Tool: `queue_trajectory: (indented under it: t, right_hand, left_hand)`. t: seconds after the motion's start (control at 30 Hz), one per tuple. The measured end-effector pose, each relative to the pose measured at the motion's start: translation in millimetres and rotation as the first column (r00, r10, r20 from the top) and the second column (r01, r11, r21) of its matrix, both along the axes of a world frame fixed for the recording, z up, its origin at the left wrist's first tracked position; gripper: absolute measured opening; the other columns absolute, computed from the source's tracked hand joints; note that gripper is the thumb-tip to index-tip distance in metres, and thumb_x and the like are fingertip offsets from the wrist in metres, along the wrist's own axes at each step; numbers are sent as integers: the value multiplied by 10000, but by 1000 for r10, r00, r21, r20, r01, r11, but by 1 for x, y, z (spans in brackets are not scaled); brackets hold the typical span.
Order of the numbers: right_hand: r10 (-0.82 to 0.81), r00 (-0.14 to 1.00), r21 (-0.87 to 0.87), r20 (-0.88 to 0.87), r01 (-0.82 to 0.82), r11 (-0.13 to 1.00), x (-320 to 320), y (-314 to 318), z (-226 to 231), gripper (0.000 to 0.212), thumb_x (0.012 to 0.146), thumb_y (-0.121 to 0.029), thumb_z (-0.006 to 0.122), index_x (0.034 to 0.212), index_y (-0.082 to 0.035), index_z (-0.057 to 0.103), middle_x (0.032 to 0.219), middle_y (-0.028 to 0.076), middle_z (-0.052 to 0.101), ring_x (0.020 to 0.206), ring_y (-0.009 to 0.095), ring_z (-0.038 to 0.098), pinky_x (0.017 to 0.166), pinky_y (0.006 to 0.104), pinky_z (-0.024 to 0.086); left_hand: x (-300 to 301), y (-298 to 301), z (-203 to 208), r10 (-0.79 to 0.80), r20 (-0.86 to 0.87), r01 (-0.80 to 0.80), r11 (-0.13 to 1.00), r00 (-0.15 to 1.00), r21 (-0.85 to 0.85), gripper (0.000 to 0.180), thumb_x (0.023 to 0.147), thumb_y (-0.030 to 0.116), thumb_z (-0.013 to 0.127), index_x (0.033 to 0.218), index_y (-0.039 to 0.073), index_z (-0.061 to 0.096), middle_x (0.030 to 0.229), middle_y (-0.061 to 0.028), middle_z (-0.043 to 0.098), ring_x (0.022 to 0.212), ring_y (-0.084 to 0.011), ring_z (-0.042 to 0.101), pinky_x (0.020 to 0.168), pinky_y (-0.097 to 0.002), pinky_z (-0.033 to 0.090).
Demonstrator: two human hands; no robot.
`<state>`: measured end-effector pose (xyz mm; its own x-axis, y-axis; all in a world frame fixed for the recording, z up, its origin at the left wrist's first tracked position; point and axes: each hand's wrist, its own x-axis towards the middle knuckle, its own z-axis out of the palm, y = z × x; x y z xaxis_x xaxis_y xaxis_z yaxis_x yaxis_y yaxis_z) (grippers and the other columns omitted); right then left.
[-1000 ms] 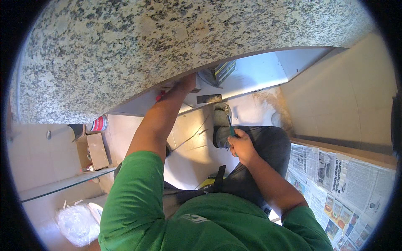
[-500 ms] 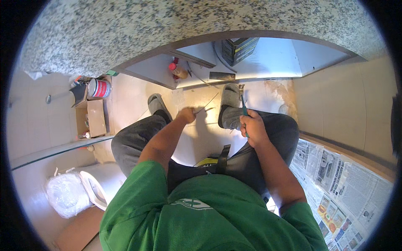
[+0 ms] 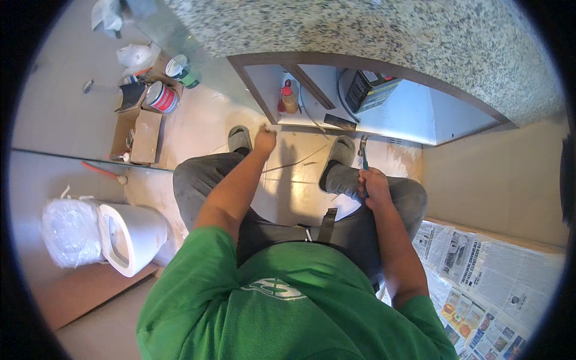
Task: The person kneels under a bathroom vanity and uses a hammer and a screwdriver to adjust or secure the cabinet frame and door. They repeatedly tap and tighten components inside the cabinet space.
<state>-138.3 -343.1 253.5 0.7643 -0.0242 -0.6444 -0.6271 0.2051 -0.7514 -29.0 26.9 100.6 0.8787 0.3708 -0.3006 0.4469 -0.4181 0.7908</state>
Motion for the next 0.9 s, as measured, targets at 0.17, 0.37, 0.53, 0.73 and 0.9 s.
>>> queue_trajectory:
  t: [0.17,0.37,0.53,0.73,0.9]
  right_hand:
    - [62,993,-76,-98,-69,995,0,11,5,116,921,-151,606,838,-91,550,632,8,520,439,139,440,399,315,328]
    - [160,986,-166,-56,-167,972,-6,23,16,193,942,-144,617,790,-92,511,613,9,500,408,123,442,356,291,304]
    - [248,968,-263,-51,-252,931,-7,40,15,143,955,-130,616,846,-45,579,621,-1,494,419,112,429,373,282,313]
    - [371,927,-355,-52,-365,861,-13,52,19,149,954,-131,627,1033,-5,612,703,-3,547,484,80,447,440,257,349]
    - [540,807,-541,239,-351,764,-28,65,6,329,907,-91,656,1211,28,616,838,78,649,707,148,595,658,304,490]
  left_hand:
    - [15,51,110,46,373,-78,995,927,70,590,911,217,655,1430,23,453,1318,-239,600,1172,-332,627,990,-385,485]
    - [19,62,182,-245,407,204,969,880,142,510,918,216,663,1366,16,523,1211,-206,667,1151,-302,644,975,-379,503]
    - [19,67,165,-224,464,133,966,857,221,505,874,313,697,1270,20,588,1099,-222,692,1039,-358,672,895,-416,527]
    - [26,59,205,-293,199,184,881,935,435,468,831,452,703,1016,26,641,901,-223,693,874,-410,672,759,-475,538]
    - [27,59,213,-310,184,179,840,933,512,319,840,363,680,916,57,641,875,-171,707,835,-367,691,748,-489,536]
